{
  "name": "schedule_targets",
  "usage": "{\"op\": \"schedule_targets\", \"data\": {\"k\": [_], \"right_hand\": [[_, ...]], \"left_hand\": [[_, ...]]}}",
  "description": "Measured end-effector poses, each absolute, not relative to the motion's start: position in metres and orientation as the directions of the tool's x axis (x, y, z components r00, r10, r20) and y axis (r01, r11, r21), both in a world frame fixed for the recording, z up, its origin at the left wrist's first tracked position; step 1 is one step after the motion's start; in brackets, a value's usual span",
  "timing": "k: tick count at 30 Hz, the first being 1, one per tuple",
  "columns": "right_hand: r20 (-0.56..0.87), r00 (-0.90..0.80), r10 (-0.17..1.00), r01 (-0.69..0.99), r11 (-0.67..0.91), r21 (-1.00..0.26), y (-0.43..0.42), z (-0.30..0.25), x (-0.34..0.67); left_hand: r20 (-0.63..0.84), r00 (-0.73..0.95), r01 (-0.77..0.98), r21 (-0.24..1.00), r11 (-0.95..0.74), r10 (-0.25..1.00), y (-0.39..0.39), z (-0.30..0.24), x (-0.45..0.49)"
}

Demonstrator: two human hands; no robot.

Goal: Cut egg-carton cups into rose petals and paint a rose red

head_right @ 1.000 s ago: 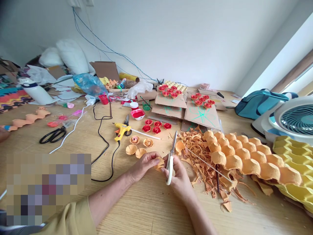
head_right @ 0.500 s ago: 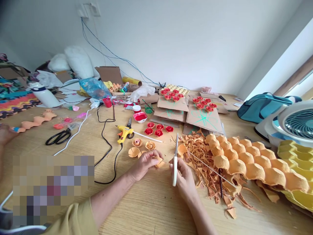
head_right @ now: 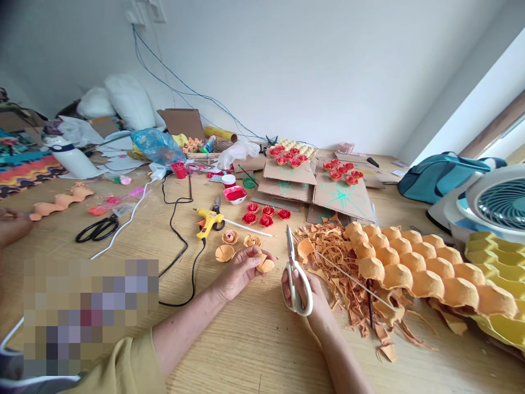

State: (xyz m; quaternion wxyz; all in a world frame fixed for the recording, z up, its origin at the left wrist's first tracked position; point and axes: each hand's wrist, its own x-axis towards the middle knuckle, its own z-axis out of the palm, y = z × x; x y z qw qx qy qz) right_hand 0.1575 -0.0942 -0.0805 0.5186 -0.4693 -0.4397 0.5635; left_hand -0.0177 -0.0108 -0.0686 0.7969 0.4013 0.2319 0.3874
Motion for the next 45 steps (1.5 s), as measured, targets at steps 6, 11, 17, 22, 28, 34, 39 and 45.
{"op": "schedule_targets", "data": {"k": [6, 11, 17, 22, 28, 34, 39, 45], "right_hand": [[0.011, -0.005, 1.0, 0.079, 0.011, -0.997, -0.099, -0.078, 0.162], [0.165, -0.041, 0.985, 0.496, 0.163, -0.853, -0.1, -0.078, 0.163], [0.252, -0.115, 0.961, 0.793, 0.242, -0.56, -0.096, -0.079, 0.162], [0.299, -0.102, 0.949, 0.893, 0.22, -0.393, -0.094, -0.082, 0.162], [0.291, -0.093, 0.952, 0.921, 0.193, -0.338, -0.094, -0.081, 0.163], [0.288, -0.085, 0.954, 0.926, 0.182, -0.331, -0.096, -0.075, 0.161], [0.316, -0.098, 0.944, 0.938, 0.193, -0.289, -0.097, -0.072, 0.161], [0.354, -0.107, 0.929, 0.955, 0.195, -0.222, -0.099, -0.07, 0.161]], "left_hand": [[0.094, 0.477, -0.29, 0.955, 0.055, 0.874, -0.013, -0.061, -0.016], [0.157, 0.393, -0.226, 0.972, -0.071, 0.906, -0.008, -0.065, -0.018], [0.186, 0.306, -0.266, 0.959, -0.103, 0.934, -0.001, -0.08, -0.017], [0.176, 0.292, -0.27, 0.958, -0.096, 0.94, 0.0, -0.079, -0.017], [0.141, 0.291, -0.262, 0.963, -0.063, 0.946, 0.0, -0.08, -0.017], [0.129, 0.359, -0.261, 0.965, -0.033, 0.924, -0.004, -0.074, -0.017], [0.117, 0.418, -0.3, 0.954, 0.016, 0.901, -0.007, -0.072, -0.017], [0.168, 0.416, -0.241, 0.968, -0.069, 0.894, -0.007, -0.071, -0.016]]}}
